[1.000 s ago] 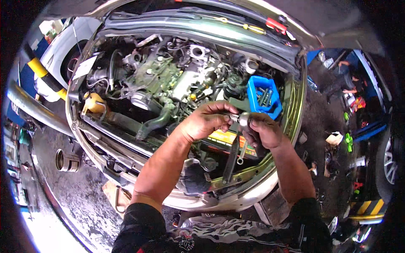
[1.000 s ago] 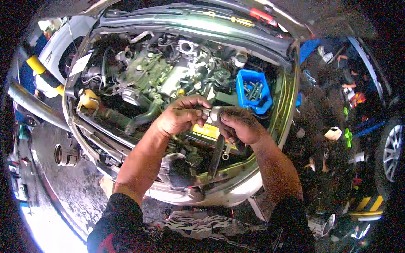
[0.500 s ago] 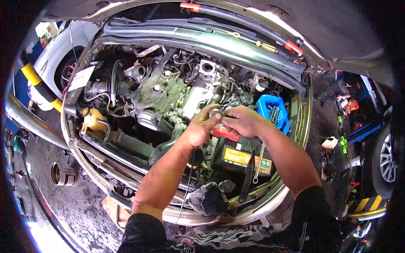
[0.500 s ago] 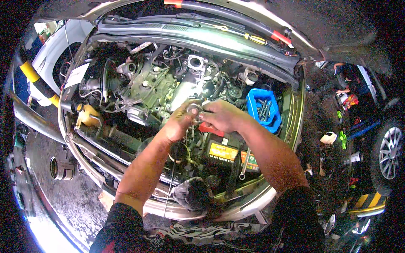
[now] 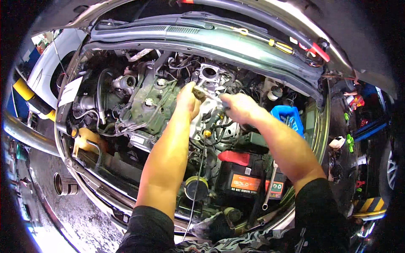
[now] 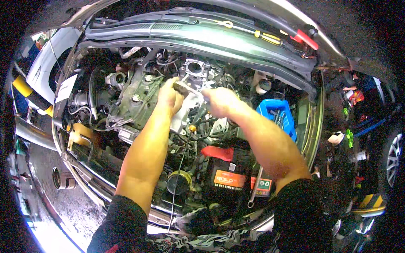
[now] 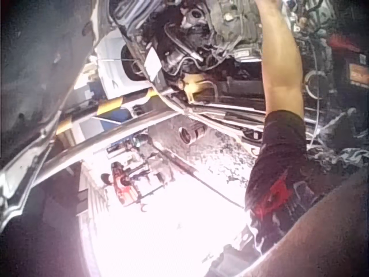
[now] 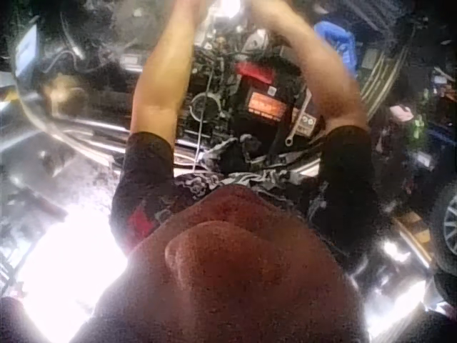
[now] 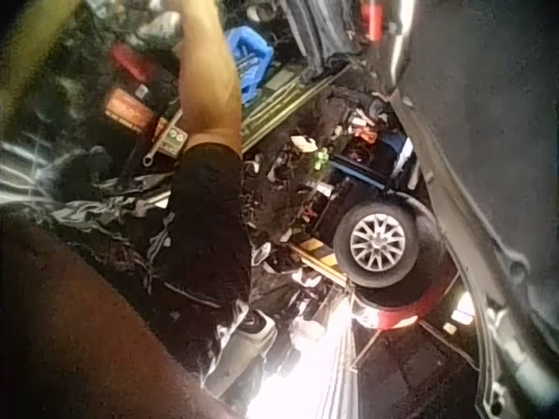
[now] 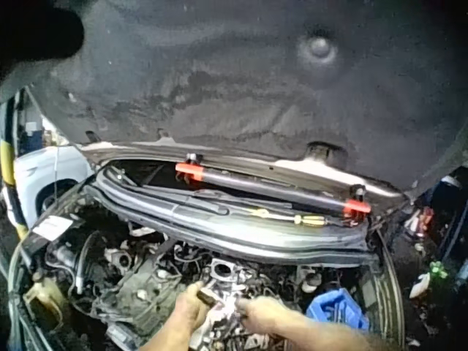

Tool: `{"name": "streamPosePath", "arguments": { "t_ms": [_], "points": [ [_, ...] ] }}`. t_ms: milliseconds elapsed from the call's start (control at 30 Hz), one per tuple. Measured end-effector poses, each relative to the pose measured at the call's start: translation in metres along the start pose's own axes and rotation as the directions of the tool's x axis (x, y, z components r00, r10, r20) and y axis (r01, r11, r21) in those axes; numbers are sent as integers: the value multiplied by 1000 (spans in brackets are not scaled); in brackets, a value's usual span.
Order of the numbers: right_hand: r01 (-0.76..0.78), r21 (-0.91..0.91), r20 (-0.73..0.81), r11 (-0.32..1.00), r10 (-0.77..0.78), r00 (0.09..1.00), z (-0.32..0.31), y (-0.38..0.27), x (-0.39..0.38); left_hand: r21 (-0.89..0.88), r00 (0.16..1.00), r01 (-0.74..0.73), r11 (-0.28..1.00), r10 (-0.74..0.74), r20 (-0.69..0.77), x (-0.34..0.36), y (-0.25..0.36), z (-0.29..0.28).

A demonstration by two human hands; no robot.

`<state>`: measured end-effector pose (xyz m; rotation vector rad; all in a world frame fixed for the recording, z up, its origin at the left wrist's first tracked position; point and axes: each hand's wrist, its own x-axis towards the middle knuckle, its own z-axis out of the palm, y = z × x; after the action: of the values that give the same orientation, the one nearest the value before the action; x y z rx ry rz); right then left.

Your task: The person unfastens engine components using a wrench, blows air through a metal pipe with an air nozzle, wipes the pipe with a cloth, and searches through a hardware container.

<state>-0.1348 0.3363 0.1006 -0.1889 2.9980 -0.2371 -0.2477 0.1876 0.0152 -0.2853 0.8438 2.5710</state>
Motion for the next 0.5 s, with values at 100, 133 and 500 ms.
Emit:
{"name": "streamPosePath", "arguments": {
  "t_ms": [100, 133, 500],
  "points": [
    [4, -114, 84, 993, 5, 996, -15, 5, 39, 93, 996, -44, 995, 51, -73, 32, -9, 5],
    [-22, -179, 104, 984, 42, 994, -17, 4, 50, 96, 982, -82, 992, 97, -160, 41, -10, 7],
    [51, -147, 43, 988, -45, 998, -6, 32, 87, 397, 914, -170, 902, 295, -280, 83, -14, 10]
  ]
}}
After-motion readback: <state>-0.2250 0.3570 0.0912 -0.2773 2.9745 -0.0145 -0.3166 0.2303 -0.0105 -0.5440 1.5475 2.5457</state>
